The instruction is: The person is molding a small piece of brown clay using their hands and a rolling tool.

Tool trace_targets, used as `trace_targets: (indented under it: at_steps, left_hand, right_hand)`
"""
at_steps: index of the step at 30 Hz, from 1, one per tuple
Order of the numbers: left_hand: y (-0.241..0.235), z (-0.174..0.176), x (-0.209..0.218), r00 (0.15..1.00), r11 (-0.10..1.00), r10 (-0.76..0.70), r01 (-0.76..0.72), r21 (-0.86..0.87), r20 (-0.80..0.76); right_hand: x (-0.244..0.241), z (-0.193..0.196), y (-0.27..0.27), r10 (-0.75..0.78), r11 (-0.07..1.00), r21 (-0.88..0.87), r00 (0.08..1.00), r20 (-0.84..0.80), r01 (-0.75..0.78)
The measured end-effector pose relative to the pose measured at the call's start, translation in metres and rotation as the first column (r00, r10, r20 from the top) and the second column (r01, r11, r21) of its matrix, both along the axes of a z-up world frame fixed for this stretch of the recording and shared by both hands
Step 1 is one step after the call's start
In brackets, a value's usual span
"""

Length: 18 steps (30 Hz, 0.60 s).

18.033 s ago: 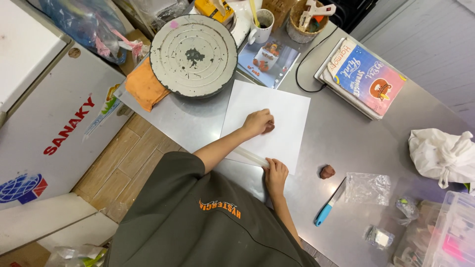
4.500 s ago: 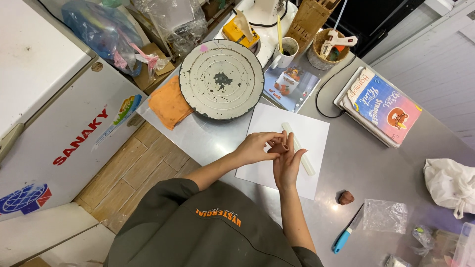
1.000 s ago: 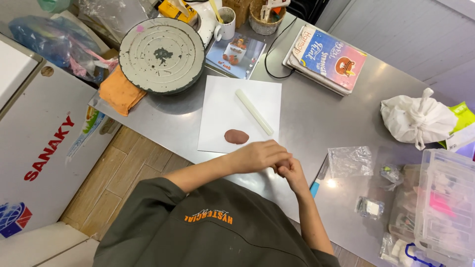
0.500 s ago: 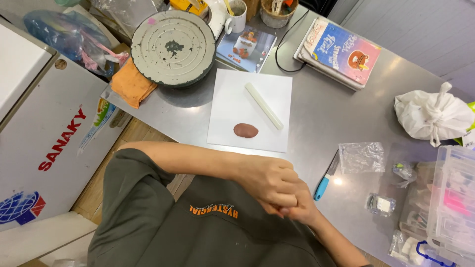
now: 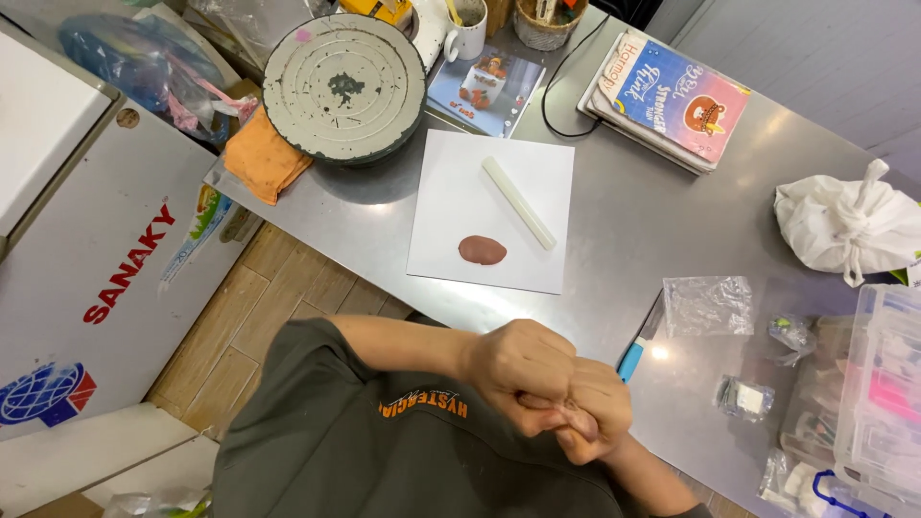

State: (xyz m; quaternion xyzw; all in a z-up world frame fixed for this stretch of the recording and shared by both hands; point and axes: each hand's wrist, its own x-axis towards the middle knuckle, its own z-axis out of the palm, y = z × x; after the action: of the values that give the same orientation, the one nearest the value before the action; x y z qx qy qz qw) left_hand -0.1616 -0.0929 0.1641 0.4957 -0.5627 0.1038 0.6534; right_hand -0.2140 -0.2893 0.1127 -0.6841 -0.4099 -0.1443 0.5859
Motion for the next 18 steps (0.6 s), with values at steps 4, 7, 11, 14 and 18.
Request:
trace_targets:
  at_steps: [4,7,11,14,18]
  left_hand:
    - [0.006,-0.006,-0.005,0.995,0.995,0.097,-0.097,0.010,-0.002]
    - [0.025,-0.017,-0.003,0.983,0.983,0.181,-0.181,0.044,-0.012]
    - [0.078,-0.025,0.019,0.894,0.805,-0.016,-0.254,-0.536,-0.448]
    - [0.087,-0.026,0.022,0.796,0.833,-0.004,-0.332,-0.442,-0.605]
    - [0.070,-0.003,0.029,0.681,0.983,0.143,-0.180,0.026,-0.719]
  right_hand:
    - [0.010,0.038,0.016,0.009,0.999,0.044,0.997,0.080,-0.012]
    - [0.008,0.037,0.005,-0.033,0.998,0.049,0.992,0.118,0.027]
    - [0.003,-0.006,-0.060,-0.370,0.929,0.107,0.882,0.293,0.355]
    - [0.014,-0.044,-0.078,-0.544,0.837,0.067,0.814,0.205,0.543]
    - [0.062,-0.058,-0.068,-0.391,0.872,0.057,0.760,-0.519,0.487]
